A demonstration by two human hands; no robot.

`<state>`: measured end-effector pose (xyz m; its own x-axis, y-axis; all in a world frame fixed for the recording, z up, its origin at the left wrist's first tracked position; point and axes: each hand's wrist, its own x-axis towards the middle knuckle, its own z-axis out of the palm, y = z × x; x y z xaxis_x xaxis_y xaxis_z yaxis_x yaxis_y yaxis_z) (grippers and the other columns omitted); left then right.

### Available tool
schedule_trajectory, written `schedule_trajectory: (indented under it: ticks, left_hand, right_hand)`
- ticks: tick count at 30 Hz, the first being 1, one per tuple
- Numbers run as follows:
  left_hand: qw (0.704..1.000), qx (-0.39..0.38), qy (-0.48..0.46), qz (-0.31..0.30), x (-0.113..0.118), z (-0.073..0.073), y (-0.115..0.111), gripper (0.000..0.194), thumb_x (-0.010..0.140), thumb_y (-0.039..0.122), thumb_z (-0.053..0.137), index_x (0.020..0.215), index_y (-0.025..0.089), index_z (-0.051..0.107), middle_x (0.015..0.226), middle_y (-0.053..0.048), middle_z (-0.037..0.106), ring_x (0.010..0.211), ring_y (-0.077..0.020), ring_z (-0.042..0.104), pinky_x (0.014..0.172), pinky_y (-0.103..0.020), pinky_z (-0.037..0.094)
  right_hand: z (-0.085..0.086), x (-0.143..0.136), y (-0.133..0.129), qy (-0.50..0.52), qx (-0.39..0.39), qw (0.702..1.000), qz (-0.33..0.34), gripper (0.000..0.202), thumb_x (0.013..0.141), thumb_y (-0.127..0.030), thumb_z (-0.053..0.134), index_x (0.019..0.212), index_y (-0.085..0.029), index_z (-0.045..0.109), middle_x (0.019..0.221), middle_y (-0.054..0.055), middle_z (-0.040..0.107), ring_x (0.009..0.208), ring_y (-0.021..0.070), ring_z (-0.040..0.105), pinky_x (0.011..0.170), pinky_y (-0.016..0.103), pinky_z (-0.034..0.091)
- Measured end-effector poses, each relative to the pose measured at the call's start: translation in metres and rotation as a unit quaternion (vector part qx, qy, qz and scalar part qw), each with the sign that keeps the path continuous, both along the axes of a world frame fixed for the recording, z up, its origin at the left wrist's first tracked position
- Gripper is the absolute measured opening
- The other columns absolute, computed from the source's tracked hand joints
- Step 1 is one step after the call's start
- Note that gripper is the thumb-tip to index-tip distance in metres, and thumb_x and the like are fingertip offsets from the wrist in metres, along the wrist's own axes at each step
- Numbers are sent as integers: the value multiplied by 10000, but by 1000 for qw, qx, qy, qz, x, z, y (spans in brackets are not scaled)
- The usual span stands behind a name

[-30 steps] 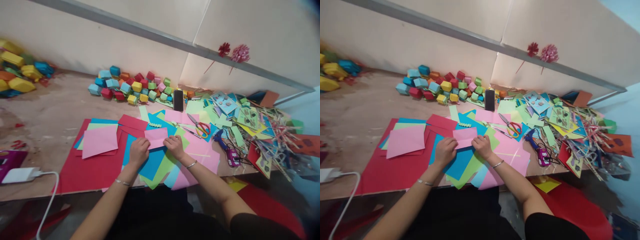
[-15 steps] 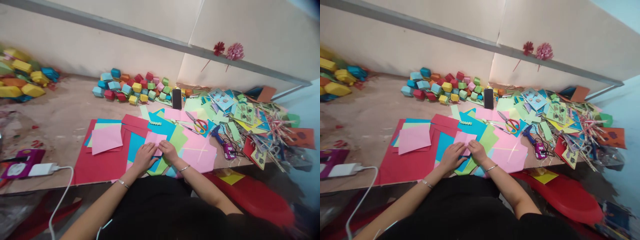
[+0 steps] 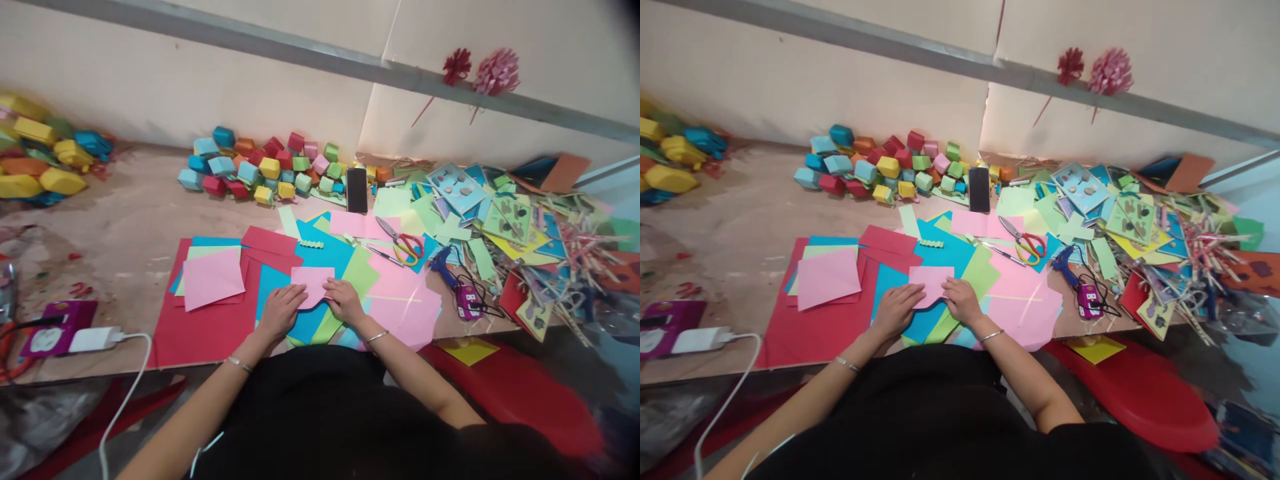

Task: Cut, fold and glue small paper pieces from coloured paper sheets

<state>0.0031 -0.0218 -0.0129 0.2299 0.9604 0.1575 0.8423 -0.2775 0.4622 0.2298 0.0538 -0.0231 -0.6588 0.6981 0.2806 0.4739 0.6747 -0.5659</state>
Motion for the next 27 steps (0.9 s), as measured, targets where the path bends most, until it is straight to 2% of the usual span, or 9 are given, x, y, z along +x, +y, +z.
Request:
schedule_trajectory:
  ticks: [5, 9, 12, 16, 21, 27]
  left_hand:
    - [999, -16, -51, 8, -8, -4, 16, 383, 865, 116, 417, 1061, 240, 722, 1115, -80, 753, 1042, -224, 670, 924, -398, 516]
    - [994, -19, -74, 82, -3, -1, 22, 303, 936, 214, 433, 1057, 209, 711, 1011, -97, 769, 932, -231, 694, 859, -379, 539]
    - [987, -21, -79, 137, 6, 2, 22, 272, 953, 272, 452, 1024, 203, 706, 974, -96, 767, 900, -238, 695, 833, -374, 535]
    - [978, -25, -71, 193, 17, 5, 24, 279, 961, 302, 444, 960, 191, 700, 917, -101, 755, 871, -247, 685, 806, -367, 514]
    - [969, -32, -44, 243, 22, 9, 29, 342, 980, 359, 424, 836, 180, 677, 797, -98, 712, 758, -238, 650, 692, -337, 464]
    - [966, -34, -33, 255, 23, 14, 31, 310, 971, 366, 454, 836, 188, 669, 787, -86, 683, 780, -238, 634, 690, -326, 435]
  right_hand:
    - [15, 2, 7, -40, -19, 999, 13, 232, 967, -322, 538, 865, -209, 713, 1018, 79, 756, 1081, 192, 636, 916, 352, 442]
    - [25, -5, 8, -103, -49, 992, -45, 270, 985, -327, 503, 854, -184, 690, 898, 78, 723, 913, 175, 629, 832, 310, 442]
    - [26, -10, 6, -127, -58, 985, -99, 282, 990, -299, 480, 830, -163, 668, 896, 95, 682, 866, 181, 601, 778, 295, 445]
    - [25, -12, 6, -156, -71, 975, -138, 291, 1002, -320, 473, 817, -172, 643, 887, 77, 651, 799, 162, 583, 693, 260, 425]
    - [29, -16, 12, -192, -84, 965, -155, 288, 1006, -353, 485, 823, -176, 621, 877, 63, 644, 772, 162, 576, 662, 267, 399]
    - [34, -26, 10, -254, -93, 945, -183, 291, 1012, -366, 473, 836, -187, 621, 883, 64, 636, 812, 176, 585, 658, 273, 390]
